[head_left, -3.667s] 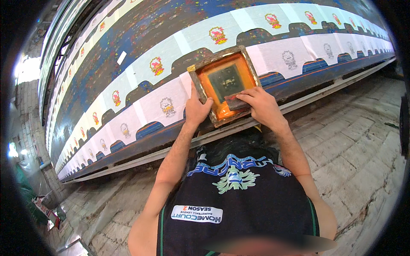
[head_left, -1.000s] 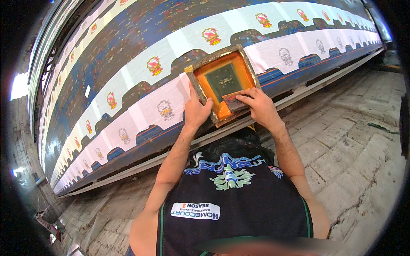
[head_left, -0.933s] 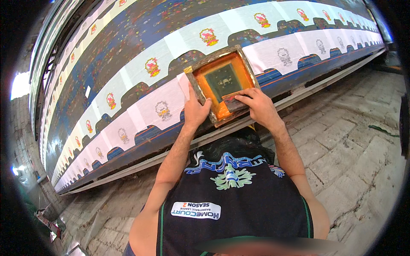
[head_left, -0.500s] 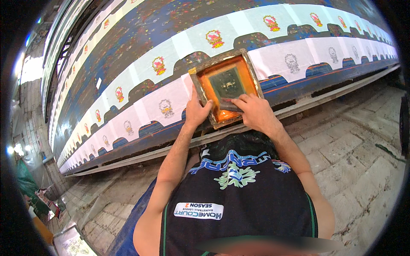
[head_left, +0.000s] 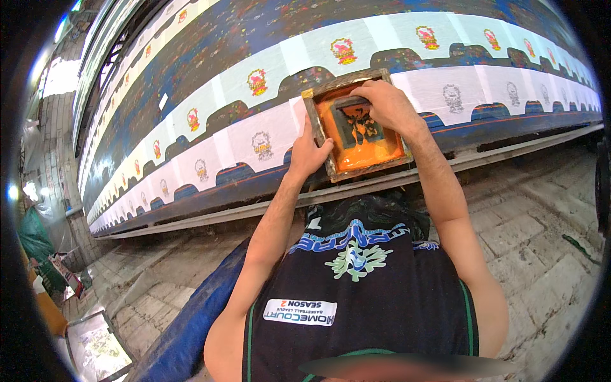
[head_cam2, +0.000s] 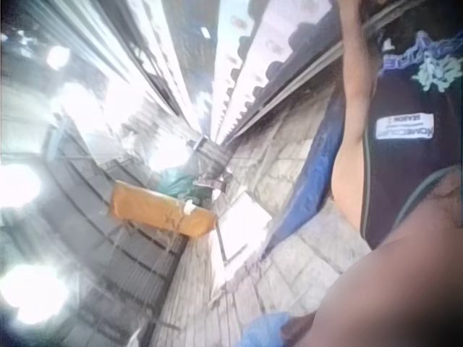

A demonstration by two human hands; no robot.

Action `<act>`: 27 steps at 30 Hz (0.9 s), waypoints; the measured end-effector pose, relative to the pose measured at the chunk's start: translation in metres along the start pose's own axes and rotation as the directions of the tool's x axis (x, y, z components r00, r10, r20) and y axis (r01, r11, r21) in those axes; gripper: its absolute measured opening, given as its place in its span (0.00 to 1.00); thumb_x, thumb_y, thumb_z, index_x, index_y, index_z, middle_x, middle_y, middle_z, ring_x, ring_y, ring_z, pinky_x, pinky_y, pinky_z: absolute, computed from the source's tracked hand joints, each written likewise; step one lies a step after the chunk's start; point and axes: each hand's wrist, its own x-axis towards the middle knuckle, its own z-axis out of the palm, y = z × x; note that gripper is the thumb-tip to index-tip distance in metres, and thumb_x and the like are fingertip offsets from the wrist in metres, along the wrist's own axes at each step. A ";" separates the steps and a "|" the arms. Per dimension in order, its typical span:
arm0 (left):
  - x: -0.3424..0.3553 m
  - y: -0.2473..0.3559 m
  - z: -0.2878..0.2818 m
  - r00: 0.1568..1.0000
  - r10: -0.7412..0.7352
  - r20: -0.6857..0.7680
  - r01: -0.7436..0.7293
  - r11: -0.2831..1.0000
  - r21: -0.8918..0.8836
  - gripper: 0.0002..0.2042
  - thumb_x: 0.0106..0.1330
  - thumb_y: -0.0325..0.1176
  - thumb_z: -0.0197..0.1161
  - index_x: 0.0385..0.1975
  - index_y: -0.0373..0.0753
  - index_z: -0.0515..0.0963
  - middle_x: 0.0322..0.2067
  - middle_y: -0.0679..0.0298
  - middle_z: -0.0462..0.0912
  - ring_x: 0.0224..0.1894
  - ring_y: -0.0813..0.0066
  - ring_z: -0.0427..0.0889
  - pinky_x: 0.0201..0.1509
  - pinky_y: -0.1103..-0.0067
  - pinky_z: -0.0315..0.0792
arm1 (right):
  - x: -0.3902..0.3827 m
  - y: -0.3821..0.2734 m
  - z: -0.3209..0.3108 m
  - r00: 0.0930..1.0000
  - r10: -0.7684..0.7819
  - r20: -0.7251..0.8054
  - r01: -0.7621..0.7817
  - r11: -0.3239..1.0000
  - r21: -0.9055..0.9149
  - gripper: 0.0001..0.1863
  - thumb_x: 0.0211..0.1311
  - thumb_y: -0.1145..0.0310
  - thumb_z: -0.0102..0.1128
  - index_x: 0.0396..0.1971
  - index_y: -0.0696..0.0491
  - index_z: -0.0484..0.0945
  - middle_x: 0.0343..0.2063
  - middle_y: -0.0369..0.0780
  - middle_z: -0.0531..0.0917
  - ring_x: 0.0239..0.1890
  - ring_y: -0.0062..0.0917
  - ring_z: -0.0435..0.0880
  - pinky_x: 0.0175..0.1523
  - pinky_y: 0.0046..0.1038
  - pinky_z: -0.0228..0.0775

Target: The person holds a screen-printing frame and repeatedly rubs a dark block across the screen mesh to transfer orange ink onto a long sheet of printed paper. The person moves the frame along the paper and continues the rubbing motion across multiple sections.

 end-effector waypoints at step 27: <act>0.001 -0.008 0.005 1.000 0.023 0.008 -0.022 0.999 -0.034 0.54 0.66 0.46 0.70 0.84 0.20 0.47 0.33 0.34 0.89 0.36 0.32 0.91 0.45 0.51 0.86 | -0.004 -0.001 0.005 0.999 0.050 -0.006 -0.049 0.996 0.071 0.26 0.60 0.83 0.66 0.59 0.49 0.89 0.54 0.47 0.90 0.61 0.48 0.86 0.68 0.46 0.78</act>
